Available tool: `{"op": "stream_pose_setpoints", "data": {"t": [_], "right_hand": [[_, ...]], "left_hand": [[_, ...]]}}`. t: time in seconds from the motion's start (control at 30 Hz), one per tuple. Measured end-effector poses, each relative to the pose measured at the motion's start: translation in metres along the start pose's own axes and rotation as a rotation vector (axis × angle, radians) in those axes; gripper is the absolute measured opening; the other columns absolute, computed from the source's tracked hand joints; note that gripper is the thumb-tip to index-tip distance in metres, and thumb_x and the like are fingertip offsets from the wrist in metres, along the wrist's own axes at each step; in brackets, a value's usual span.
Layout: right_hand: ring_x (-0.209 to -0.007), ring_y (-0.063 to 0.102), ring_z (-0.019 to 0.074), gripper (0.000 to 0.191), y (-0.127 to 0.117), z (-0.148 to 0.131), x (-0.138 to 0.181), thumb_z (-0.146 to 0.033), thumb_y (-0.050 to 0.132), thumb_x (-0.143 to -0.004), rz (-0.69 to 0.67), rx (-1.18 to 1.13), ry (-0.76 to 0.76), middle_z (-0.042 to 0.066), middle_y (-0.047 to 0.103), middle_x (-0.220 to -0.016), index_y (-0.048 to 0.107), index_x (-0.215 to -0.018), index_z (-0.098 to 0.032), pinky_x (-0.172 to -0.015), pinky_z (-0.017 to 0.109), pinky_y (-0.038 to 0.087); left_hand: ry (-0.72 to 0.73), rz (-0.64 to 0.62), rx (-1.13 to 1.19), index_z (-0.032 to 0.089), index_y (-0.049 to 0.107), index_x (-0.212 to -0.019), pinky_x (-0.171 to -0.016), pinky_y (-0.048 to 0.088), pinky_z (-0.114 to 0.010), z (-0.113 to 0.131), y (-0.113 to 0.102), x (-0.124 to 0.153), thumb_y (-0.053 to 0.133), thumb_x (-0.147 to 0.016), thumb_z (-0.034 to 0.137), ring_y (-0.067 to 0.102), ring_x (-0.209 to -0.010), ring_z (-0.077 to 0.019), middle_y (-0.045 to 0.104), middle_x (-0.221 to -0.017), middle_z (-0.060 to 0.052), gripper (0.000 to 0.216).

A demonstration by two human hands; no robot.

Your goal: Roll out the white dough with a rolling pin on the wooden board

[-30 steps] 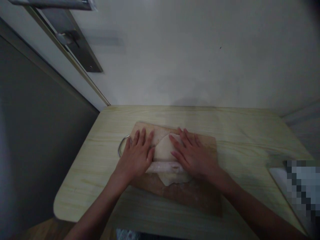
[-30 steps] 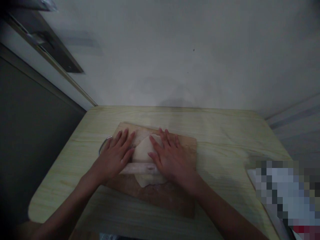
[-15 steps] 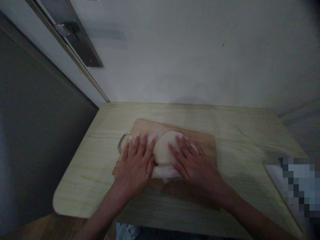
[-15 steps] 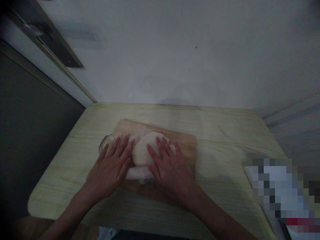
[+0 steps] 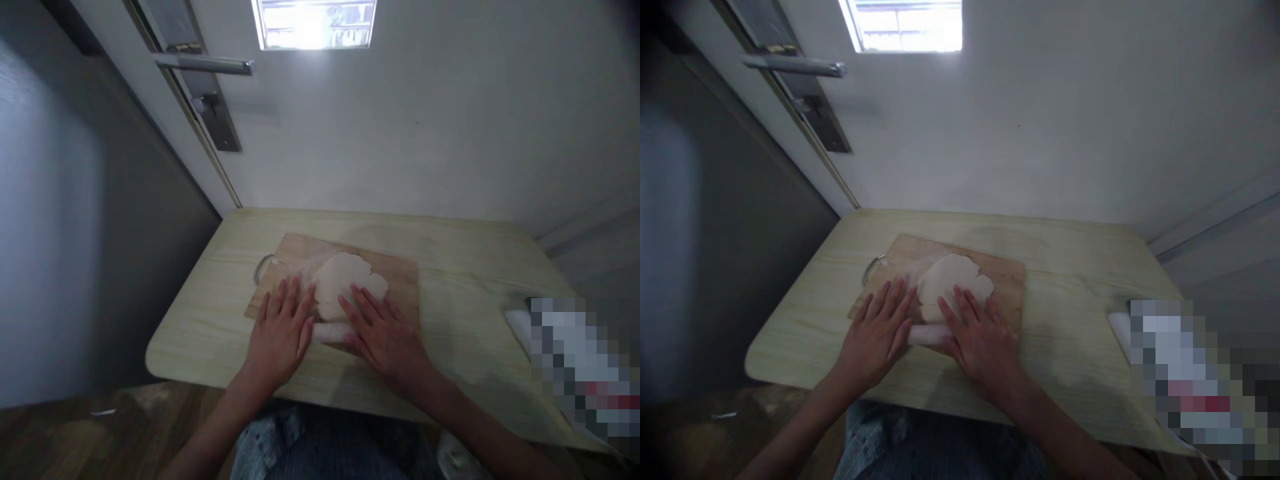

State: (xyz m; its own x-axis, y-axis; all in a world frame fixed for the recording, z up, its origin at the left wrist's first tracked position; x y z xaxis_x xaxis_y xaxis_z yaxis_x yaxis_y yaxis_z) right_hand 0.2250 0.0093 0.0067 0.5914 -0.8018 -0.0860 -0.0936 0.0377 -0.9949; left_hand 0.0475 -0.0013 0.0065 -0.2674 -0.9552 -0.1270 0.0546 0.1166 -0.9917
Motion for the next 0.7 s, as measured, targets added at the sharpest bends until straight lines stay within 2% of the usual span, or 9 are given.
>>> {"op": "stream_pose_setpoints", "data": {"t": [0.13,0.23,0.3,0.37,0.43,0.53,0.6,0.7], "right_hand": [[-0.122,0.021,0.0245,0.052,0.005,-0.004,0.011,-0.043,0.032,-0.083,0.080,0.026,-0.029,0.008,0.023,-0.136,0.024,-0.129,-0.021,-0.093,0.046,0.027],[-0.122,0.021,0.0226,0.051,0.009,-0.003,0.016,-0.039,0.034,-0.083,0.165,0.031,-0.039,0.010,0.024,-0.135,0.026,-0.129,-0.017,-0.093,0.042,0.029],[-0.121,0.024,0.0237,0.045,0.009,-0.002,0.020,-0.035,0.037,-0.083,0.212,0.044,-0.039,0.013,0.029,-0.133,0.036,-0.122,-0.014,-0.091,0.040,0.032],[-0.113,0.036,0.0253,0.034,0.008,-0.001,0.023,-0.032,0.038,-0.082,0.230,0.072,-0.033,0.015,0.041,-0.123,0.049,-0.109,-0.012,-0.086,0.039,0.036],[-0.098,0.048,0.0243,0.026,0.004,0.000,0.027,-0.029,0.039,-0.082,0.205,0.108,-0.053,0.014,0.053,-0.107,0.054,-0.096,-0.013,-0.079,0.038,0.040],[-0.081,0.054,0.0220,0.022,-0.003,0.009,0.037,-0.027,0.038,-0.083,0.172,0.126,-0.101,0.011,0.058,-0.089,0.053,-0.091,-0.015,-0.070,0.037,0.042],[-0.076,0.056,0.0216,0.022,-0.007,0.021,0.046,-0.030,0.035,-0.084,0.171,0.047,-0.048,0.010,0.059,-0.083,0.052,-0.089,-0.015,-0.065,0.036,0.043],[-0.065,0.057,0.0184,0.023,-0.008,0.044,0.061,-0.036,0.032,-0.084,0.131,-0.283,0.165,0.006,0.059,-0.076,0.045,-0.090,-0.018,-0.056,0.030,0.043]], "left_hand": [[0.035,0.022,0.004,0.022,0.020,-0.130,-0.099,0.019,-0.043,0.001,0.002,0.005,0.030,-0.083,0.040,0.013,-0.125,-0.0247,0.021,-0.137,-0.007,0.051],[0.082,0.020,0.050,0.019,0.019,-0.131,-0.099,0.018,-0.044,-0.001,0.001,0.007,0.031,-0.080,0.050,0.010,-0.126,-0.0256,0.018,-0.137,-0.009,0.061],[0.124,0.014,0.129,0.018,0.017,-0.131,-0.099,0.018,-0.043,-0.003,-0.003,0.012,0.031,-0.080,0.051,0.009,-0.126,-0.0243,0.015,-0.138,-0.009,0.062],[0.128,0.022,0.260,0.017,0.016,-0.131,-0.100,0.019,-0.040,-0.008,-0.011,0.016,0.029,-0.082,0.045,0.010,-0.126,-0.0206,0.015,-0.138,-0.009,0.057],[0.050,0.074,0.412,0.018,0.021,-0.129,-0.099,0.023,-0.036,-0.017,-0.021,0.018,0.028,-0.084,0.039,0.018,-0.125,-0.0175,0.020,-0.137,-0.008,0.050],[-0.122,0.169,0.624,0.017,0.038,-0.119,-0.094,0.031,-0.037,-0.037,-0.034,0.011,0.032,-0.082,0.039,0.034,-0.117,-0.0189,0.038,-0.128,-0.009,0.043],[-0.189,0.132,0.748,0.016,0.046,-0.110,-0.090,0.036,-0.038,-0.049,-0.037,0.001,0.035,-0.079,0.040,0.043,-0.109,-0.0206,0.049,-0.118,-0.010,0.041],[-0.225,0.018,0.891,0.014,0.053,-0.098,-0.086,0.039,-0.039,-0.060,-0.032,-0.014,0.042,-0.073,0.040,0.052,-0.097,-0.0212,0.057,-0.104,-0.010,0.037]]}}
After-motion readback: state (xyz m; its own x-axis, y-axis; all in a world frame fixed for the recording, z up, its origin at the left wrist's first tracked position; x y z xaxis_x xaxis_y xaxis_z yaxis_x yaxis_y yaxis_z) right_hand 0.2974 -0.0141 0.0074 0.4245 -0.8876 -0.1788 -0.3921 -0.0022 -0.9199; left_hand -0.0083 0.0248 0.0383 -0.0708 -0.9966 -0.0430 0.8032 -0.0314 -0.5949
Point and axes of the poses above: each hand's wrist, its own x-axis away from the middle knuckle, its own y-axis out of the palm, z = x × y, the point moved 2 cm from there along -x, towards the middle knuckle
